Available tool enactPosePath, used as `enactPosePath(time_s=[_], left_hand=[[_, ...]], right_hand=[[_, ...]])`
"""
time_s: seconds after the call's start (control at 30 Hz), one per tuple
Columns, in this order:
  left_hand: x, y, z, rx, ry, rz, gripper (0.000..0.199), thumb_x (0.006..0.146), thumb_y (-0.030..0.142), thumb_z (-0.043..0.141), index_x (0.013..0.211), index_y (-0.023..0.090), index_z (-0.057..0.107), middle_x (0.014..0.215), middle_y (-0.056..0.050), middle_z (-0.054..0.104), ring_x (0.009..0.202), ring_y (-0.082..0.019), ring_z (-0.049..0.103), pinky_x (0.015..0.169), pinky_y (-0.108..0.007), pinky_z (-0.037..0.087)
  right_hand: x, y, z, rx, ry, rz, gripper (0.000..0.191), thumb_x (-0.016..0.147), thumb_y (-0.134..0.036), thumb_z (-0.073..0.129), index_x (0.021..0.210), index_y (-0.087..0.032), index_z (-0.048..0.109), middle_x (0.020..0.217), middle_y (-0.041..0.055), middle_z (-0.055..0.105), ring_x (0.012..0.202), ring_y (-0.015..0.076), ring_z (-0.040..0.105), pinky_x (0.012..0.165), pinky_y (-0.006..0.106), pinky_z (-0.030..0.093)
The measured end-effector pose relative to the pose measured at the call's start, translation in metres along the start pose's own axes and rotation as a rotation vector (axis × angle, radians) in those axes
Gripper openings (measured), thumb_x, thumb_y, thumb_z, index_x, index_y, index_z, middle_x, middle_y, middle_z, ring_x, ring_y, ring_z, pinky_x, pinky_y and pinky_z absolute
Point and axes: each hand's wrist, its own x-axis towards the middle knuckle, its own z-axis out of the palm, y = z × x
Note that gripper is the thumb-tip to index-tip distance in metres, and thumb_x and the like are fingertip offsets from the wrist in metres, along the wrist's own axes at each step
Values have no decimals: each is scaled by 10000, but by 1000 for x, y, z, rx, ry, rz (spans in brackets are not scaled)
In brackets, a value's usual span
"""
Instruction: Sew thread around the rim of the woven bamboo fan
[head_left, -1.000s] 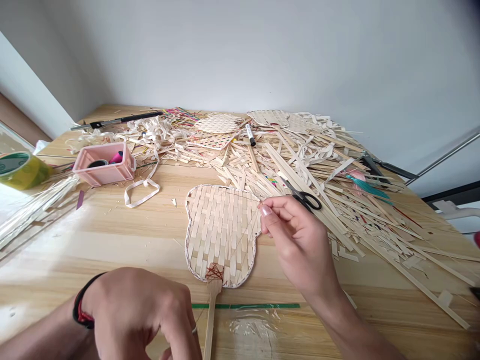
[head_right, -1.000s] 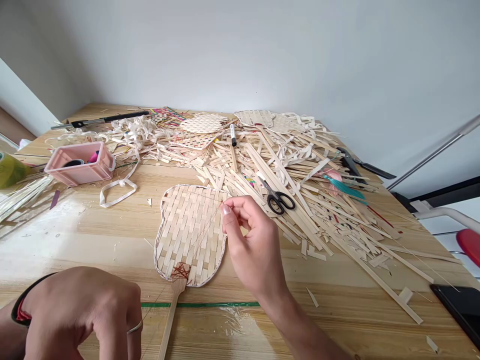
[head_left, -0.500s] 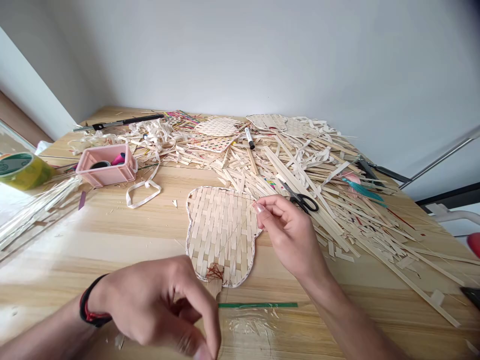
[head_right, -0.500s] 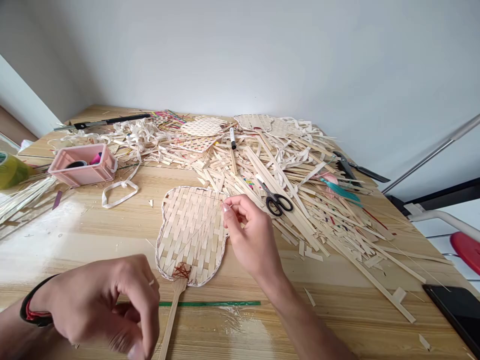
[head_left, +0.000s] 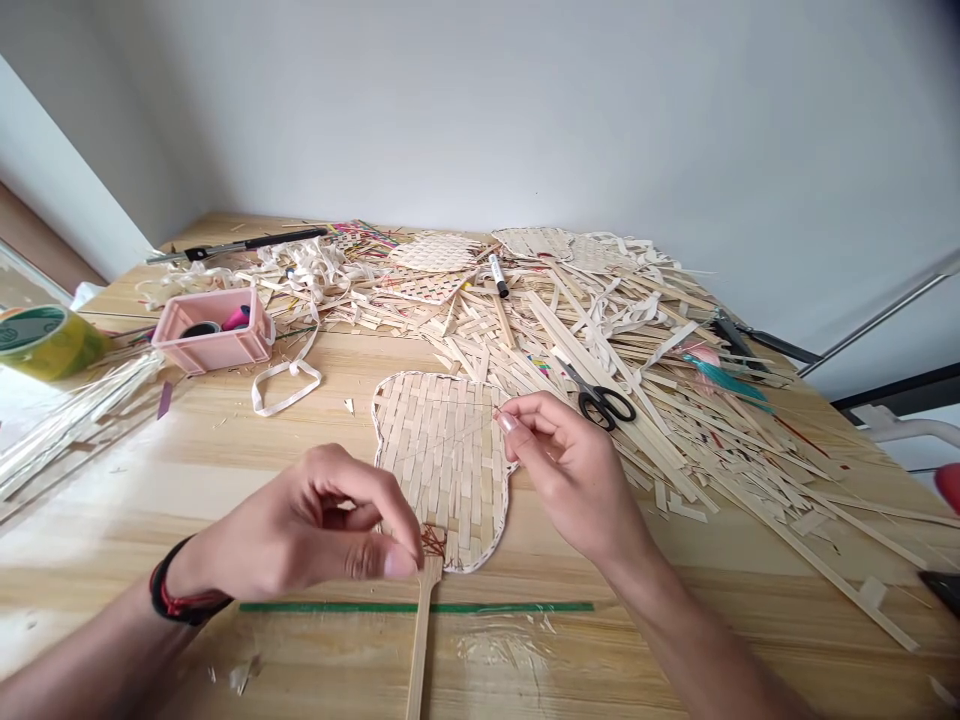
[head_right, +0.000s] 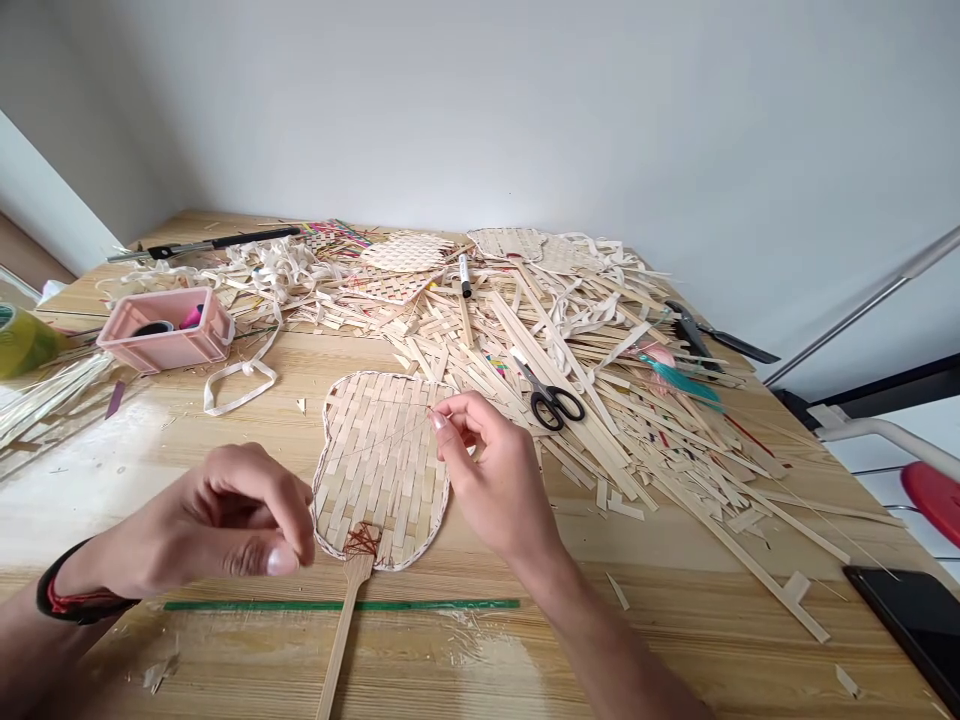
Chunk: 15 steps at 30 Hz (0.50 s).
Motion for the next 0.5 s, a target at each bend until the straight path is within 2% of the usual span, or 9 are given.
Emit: enactPosePath(time_s=[0.1,0.2,0.3,0.37,0.5], left_hand=[[0,0,3,96,-200,2,165,910,315,803,855,172,865,603,-36,657,546,-111,439,513,-278,300],[-2,6,7,160,-262,37,143,923,286,785,857,204,882,567,-40,665,539,-127,505,547,-293,382],[-10,19,13,223,-207,77,158,949,267,748,887,224,887,555,-39,679,584,-155,615,628,-294,499],[-19,28,17,327,-134,89,164,952,289,748,872,241,882,572,-38,695,616,-166,643,631,-283,520],[-40,40,24,455,-60,86,191,993,293,700,910,281,872,629,-22,726,646,-168,658,656,-281,531]], right_hand=[[1,1,-1,8,41,-13,192,965,-385,632,924,-200,666,699,-5,618,641,163,593,613,290,468],[4,5,-2,16,71,-2,198,961,-389,633,920,-197,660,695,-6,615,632,163,586,602,291,464],[9,9,-2,19,64,23,220,954,-406,639,921,-190,658,689,-3,615,623,164,579,589,293,450],[11,11,-2,31,52,34,237,949,-420,641,921,-186,655,686,-3,614,613,161,568,580,294,437],[13,14,-3,56,34,38,243,945,-427,641,927,-185,654,691,-5,613,615,157,553,587,300,425]])
